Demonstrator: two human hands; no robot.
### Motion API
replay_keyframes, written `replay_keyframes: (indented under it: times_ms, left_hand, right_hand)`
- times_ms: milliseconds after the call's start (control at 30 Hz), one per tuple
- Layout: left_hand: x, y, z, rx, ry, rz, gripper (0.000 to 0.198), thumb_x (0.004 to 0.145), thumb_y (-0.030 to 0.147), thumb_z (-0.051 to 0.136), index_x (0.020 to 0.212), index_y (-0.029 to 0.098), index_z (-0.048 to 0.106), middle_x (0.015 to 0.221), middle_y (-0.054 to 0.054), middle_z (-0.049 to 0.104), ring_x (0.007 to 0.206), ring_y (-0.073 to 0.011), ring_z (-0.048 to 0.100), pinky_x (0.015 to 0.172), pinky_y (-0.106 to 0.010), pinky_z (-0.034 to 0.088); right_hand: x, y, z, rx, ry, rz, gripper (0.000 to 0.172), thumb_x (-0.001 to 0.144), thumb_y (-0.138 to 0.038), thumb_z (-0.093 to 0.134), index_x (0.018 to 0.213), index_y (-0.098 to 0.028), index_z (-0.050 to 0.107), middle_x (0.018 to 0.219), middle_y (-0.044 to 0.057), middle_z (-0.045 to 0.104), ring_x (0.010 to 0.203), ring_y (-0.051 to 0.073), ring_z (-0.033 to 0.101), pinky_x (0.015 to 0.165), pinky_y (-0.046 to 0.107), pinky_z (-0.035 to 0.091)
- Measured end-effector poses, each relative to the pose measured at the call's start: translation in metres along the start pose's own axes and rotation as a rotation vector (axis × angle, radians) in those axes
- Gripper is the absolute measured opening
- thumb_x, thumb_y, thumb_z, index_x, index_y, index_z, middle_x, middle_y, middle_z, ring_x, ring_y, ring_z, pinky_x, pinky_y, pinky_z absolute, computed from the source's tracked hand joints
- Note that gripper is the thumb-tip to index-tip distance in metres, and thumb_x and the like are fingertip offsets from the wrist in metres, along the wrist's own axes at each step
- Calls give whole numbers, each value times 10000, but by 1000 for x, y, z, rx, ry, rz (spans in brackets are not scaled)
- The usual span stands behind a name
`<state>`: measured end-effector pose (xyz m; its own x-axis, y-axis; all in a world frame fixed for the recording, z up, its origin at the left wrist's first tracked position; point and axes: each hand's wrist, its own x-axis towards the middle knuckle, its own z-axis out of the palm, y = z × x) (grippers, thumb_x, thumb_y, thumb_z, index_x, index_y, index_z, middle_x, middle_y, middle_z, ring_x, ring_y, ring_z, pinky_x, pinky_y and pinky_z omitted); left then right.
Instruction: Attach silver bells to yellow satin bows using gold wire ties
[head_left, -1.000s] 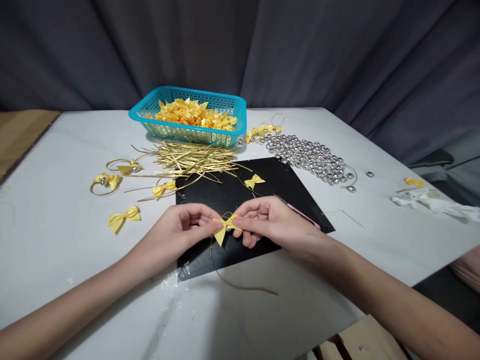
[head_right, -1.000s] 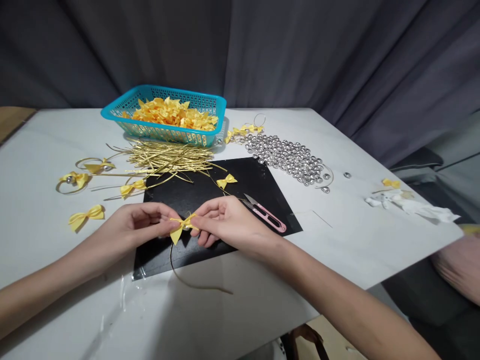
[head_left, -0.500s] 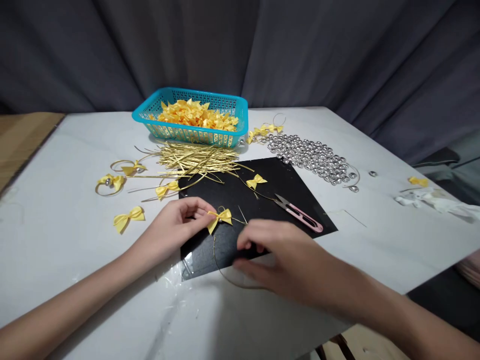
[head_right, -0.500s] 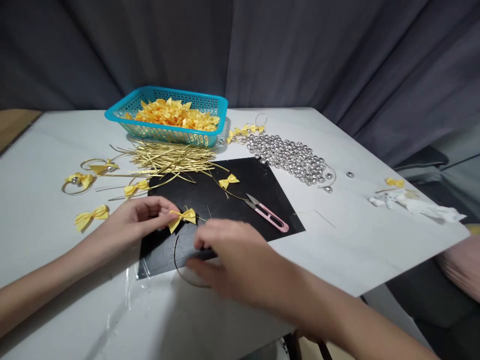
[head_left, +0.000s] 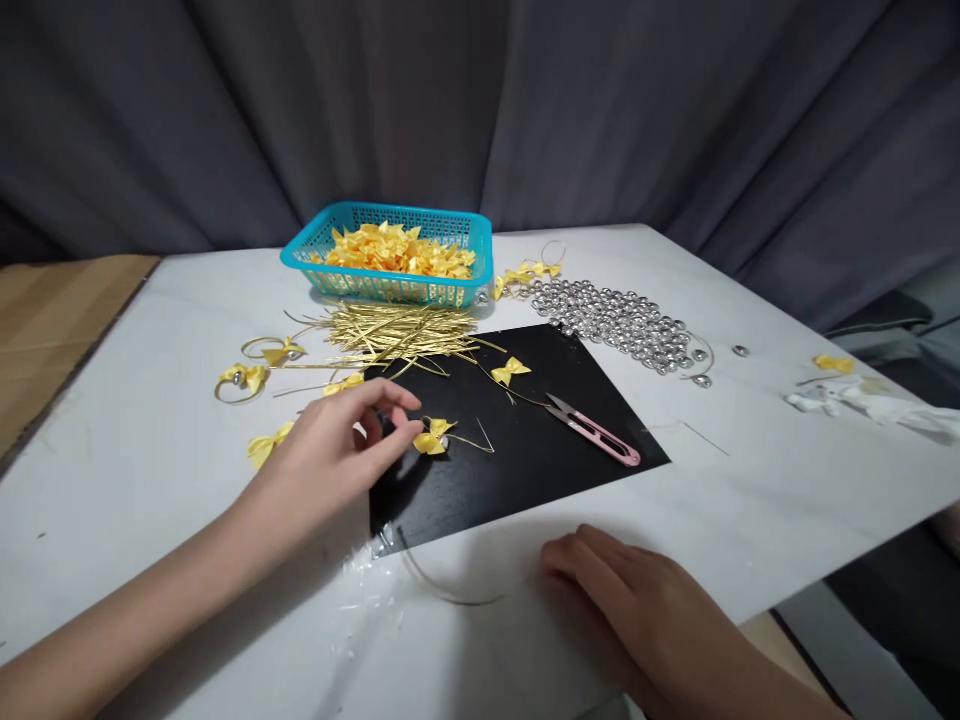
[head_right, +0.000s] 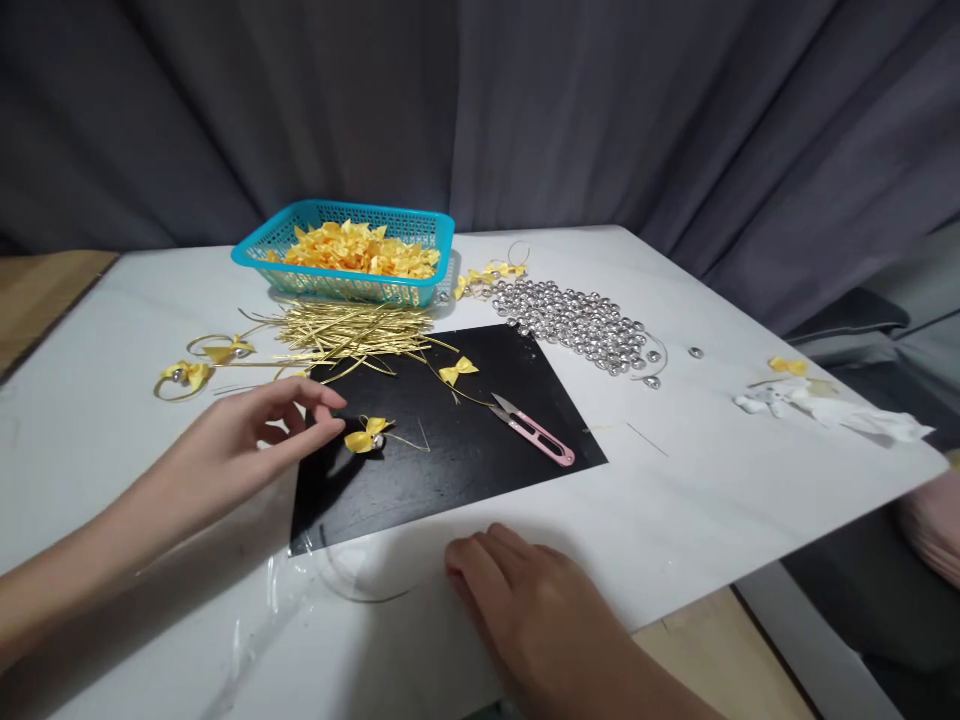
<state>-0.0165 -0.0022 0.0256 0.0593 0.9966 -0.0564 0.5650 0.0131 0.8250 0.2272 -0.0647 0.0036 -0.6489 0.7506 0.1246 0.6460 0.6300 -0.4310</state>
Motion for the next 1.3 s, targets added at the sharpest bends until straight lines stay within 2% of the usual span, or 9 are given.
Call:
replay_keyframes:
  times_ms: [67, 200, 267, 433, 567, 767, 1067, 1200, 1300]
  left_hand:
    - [-17, 14, 4, -91, -115, 8, 213, 760, 381, 621, 894, 239, 707, 569, 14, 603, 474, -128, 472, 429, -201, 328]
    - [-44, 31, 20, -265, -585, -241, 235, 779, 392, 593, 819, 214, 741, 486, 11, 598, 414, -104, 410, 392, -194, 263]
    - [-46, 31, 25, -398, -650, -344, 246, 799, 367, 574, 716, 190, 723, 528, -8, 637, 424, -93, 425, 401, -184, 281]
    - [-38, 18, 34, -714, -578, -346, 199, 788, 322, 618, 700, 164, 702, 667, -23, 688, 564, -105, 579, 549, -188, 414]
    - [-40, 11, 43, -806, -476, -505, 119, 714, 276, 718, 719, 158, 708, 664, -8, 688, 627, -93, 602, 592, -163, 427]
    - [-36, 14, 41, -994, -237, -728, 293, 698, 143, 746, 979, 202, 688, 837, -28, 736, 818, -97, 649, 730, -145, 474]
    - [-21, 14, 21, -978, -252, -572, 225, 756, 299, 702, 947, 184, 731, 658, 18, 606, 633, -72, 554, 603, -131, 462]
    - [-5, 10, 23, -1110, -173, -453, 206, 852, 274, 582, 949, 144, 708, 594, 37, 520, 538, -51, 505, 549, -134, 442]
    - [2, 7, 31, -1153, -133, -368, 212, 867, 320, 543, 868, 150, 671, 498, 75, 383, 424, -48, 376, 441, -139, 361]
  right_hand:
    - [3, -7, -7, 157, 15, 29, 196, 884, -77, 391, 942, -207, 526, 760, 38, 660, 629, 168, 623, 541, 265, 477]
    - [9, -16, -17, 630, -58, 184, 140, 874, -148, 483, 861, -240, 588, 733, 9, 670, 613, 124, 603, 475, 180, 437]
    - [9, -14, -15, 938, -139, 325, 132, 887, -225, 515, 821, -233, 630, 754, 14, 685, 554, 88, 551, 456, 144, 421]
    - [6, -6, -2, 1567, -194, 366, 191, 825, -354, 640, 985, -251, 655, 992, 49, 692, 474, 23, 472, 440, 109, 423]
    - [8, -10, 6, 1343, -205, 401, 133, 864, -297, 600, 894, -212, 697, 863, 42, 714, 459, 23, 478, 449, 122, 403]
    - [18, -22, 7, 1063, -29, 181, 68, 767, -175, 685, 767, -195, 750, 852, 52, 627, 699, 103, 568, 589, 193, 452]
    - [36, -20, 7, 1077, 9, 213, 100, 824, -180, 599, 769, -175, 683, 828, 36, 669, 618, 78, 540, 556, 185, 436]
    - [59, -4, -8, 1159, -79, 339, 94, 808, -245, 614, 783, -161, 647, 631, -17, 572, 488, 53, 438, 434, 159, 348]
    - [80, 13, -15, 1283, -66, 366, 120, 822, -281, 605, 828, -161, 607, 668, -29, 569, 432, 30, 399, 411, 153, 343]
